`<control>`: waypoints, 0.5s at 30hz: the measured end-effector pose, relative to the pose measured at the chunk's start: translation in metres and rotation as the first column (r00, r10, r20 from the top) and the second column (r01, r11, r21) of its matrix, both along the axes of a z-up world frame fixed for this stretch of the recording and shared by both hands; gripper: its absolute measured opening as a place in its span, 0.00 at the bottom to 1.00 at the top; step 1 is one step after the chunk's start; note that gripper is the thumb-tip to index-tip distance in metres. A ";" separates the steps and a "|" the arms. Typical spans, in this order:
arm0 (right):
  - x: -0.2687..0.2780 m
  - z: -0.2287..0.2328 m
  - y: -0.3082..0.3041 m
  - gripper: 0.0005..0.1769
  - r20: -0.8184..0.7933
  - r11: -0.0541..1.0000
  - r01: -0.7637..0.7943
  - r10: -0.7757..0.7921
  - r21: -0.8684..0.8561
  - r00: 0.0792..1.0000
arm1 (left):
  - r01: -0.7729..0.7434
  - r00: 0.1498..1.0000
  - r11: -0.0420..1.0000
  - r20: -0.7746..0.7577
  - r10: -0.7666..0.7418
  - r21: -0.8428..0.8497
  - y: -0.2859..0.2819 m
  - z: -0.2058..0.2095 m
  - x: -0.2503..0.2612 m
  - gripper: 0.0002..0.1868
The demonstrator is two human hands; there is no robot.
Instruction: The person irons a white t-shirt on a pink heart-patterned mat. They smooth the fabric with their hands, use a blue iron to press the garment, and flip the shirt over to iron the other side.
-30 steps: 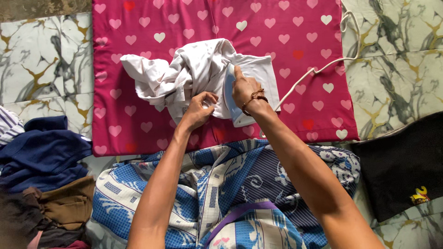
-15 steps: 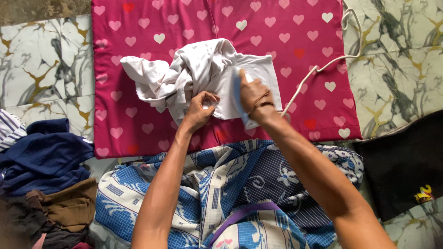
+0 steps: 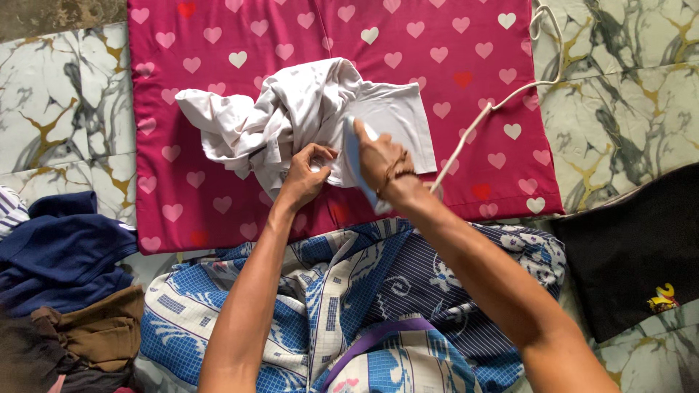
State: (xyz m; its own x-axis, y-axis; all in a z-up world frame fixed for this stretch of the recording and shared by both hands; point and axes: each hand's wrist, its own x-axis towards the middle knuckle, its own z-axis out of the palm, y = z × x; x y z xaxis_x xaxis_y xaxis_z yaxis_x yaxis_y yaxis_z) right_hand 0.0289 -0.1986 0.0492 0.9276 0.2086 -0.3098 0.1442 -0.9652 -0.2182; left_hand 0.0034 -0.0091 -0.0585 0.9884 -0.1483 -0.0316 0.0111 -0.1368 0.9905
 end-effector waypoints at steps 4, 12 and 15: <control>0.036 -0.002 -0.042 0.30 -0.036 0.993 0.042 -0.046 -0.106 0.998 | 0.007 1.000 0.998 0.015 -0.008 0.064 -0.002 0.003 -0.001 0.08; 0.001 0.028 -0.092 0.27 -0.111 0.972 0.217 -0.227 -0.093 0.968 | -0.038 0.973 0.557 0.158 -0.169 0.830 -0.046 0.030 0.004 0.13; 0.004 0.023 -0.096 0.26 -0.026 0.983 0.172 -0.174 -0.066 0.984 | -0.132 0.924 0.432 0.268 -0.271 0.892 -0.062 0.029 0.008 0.27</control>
